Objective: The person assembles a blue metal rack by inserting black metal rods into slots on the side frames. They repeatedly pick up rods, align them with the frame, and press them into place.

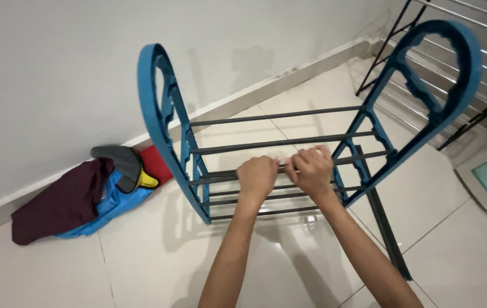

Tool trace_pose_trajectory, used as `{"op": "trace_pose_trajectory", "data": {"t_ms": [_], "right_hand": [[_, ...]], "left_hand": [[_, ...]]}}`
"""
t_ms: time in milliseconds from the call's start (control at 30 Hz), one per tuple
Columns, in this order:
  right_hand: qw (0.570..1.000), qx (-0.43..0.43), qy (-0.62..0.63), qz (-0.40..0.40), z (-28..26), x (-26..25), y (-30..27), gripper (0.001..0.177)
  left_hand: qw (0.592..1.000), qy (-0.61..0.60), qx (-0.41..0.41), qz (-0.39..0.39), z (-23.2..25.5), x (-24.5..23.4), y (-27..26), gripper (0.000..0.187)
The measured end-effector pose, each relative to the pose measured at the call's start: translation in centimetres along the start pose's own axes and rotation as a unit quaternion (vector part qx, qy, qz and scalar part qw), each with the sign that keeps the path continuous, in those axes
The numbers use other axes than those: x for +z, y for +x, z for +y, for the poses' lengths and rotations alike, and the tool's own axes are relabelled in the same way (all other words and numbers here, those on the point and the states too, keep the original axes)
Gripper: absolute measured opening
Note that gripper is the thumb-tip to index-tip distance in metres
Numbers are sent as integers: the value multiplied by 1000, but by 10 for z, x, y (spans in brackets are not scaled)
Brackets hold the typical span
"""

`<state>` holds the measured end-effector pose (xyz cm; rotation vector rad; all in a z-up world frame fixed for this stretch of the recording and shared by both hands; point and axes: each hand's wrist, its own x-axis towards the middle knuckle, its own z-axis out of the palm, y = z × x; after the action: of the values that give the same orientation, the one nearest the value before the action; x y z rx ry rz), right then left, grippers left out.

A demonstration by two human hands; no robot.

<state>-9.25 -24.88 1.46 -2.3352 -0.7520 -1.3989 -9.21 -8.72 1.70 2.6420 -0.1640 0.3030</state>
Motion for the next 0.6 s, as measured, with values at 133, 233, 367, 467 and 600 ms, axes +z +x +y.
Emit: {"op": "trace_pose_trajectory", "data": {"t_ms": [133, 233, 367, 467, 600], "right_hand": [[990, 104, -88, -19, 22, -27, -21, 16], [991, 127, -38, -7, 42, -32, -29, 18], [988, 140, 54, -30, 53, -27, -25, 19], [985, 142, 93, -34, 51, -20, -18, 21], [979, 138, 133, -64, 49, -16, -11, 27]], "left_hand": [[997, -57, 19, -41, 27, 8, 7, 50], [998, -43, 0, -51, 30, 17, 10, 50], [998, -14, -24, -59, 21, 23, 10, 55], [996, -6, -46, -82, 16, 20, 7, 55], [995, -2, -55, -82, 16, 12, -6, 56]]}}
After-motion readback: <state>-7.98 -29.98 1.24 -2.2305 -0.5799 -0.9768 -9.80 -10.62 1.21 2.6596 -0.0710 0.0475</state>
